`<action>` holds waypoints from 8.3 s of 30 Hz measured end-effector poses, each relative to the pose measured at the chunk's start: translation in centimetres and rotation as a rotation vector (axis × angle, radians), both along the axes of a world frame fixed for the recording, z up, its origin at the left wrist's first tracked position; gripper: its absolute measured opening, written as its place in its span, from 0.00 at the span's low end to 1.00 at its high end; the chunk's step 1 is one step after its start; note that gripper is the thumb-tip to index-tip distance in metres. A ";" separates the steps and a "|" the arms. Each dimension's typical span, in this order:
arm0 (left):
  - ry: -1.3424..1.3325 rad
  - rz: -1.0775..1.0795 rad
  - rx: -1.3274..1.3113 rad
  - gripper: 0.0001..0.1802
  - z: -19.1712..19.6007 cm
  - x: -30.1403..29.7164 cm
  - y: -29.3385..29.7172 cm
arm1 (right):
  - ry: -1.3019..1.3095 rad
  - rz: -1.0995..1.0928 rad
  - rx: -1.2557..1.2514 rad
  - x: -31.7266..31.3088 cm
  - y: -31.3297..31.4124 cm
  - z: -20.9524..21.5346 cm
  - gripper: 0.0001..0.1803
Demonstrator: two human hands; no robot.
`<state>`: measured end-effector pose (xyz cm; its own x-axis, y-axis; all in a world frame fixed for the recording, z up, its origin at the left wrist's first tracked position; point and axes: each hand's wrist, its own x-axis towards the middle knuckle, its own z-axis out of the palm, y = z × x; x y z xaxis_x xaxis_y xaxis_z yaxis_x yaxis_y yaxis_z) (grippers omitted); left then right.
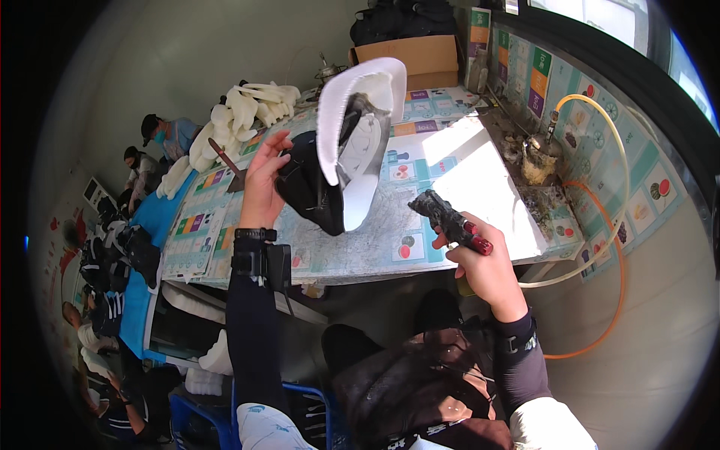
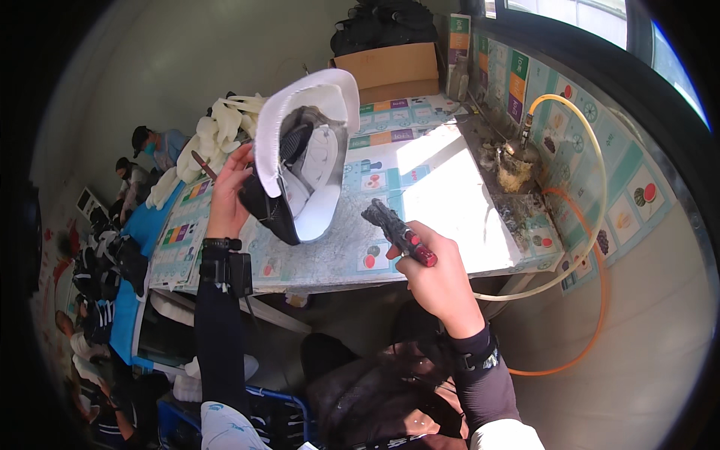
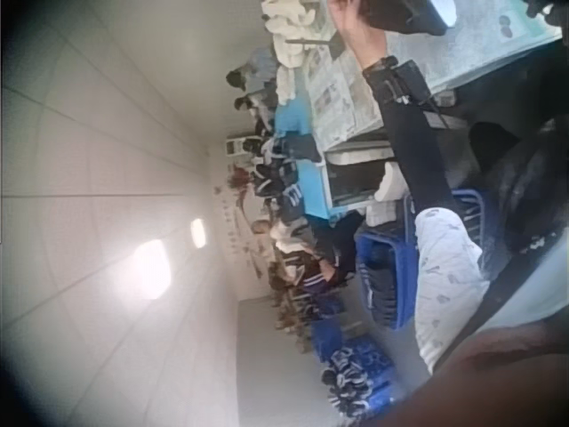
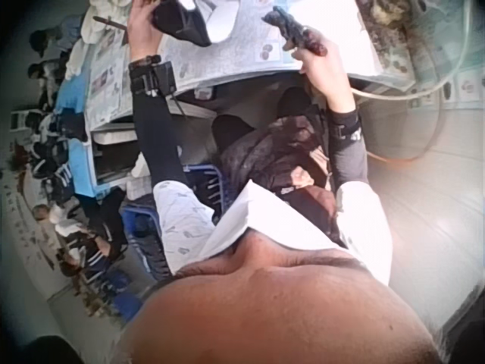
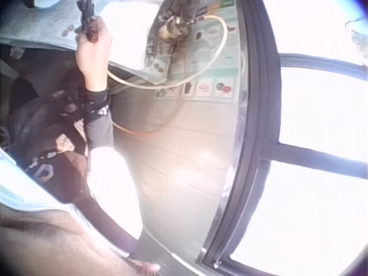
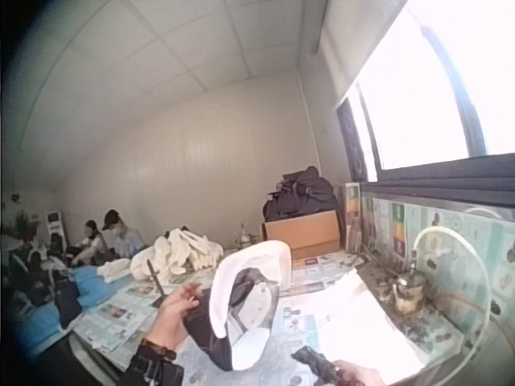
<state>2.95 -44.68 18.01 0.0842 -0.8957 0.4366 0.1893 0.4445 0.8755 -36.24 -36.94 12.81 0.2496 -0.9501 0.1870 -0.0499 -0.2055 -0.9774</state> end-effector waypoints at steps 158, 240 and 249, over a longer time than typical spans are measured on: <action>-0.174 0.769 0.125 0.13 -13.5 3.5 14.9 | 1.029 -0.437 -0.598 -4.1 -18.1 -21.8 0.31; 0.156 0.009 0.260 0.23 -14.9 -12.1 39.1 | -0.246 1.534 -0.187 7.0 14.8 5.0 0.12; 0.742 -0.507 -0.247 0.43 -11.3 -16.1 39.5 | -0.714 1.508 0.376 7.0 17.3 0.0 0.26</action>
<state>-13.19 -5.19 6.71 0.0418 -0.7905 0.6111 0.8850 0.3132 0.3445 -29.27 -19.63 12.84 0.8717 0.0165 0.4897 0.3933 0.5724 -0.7195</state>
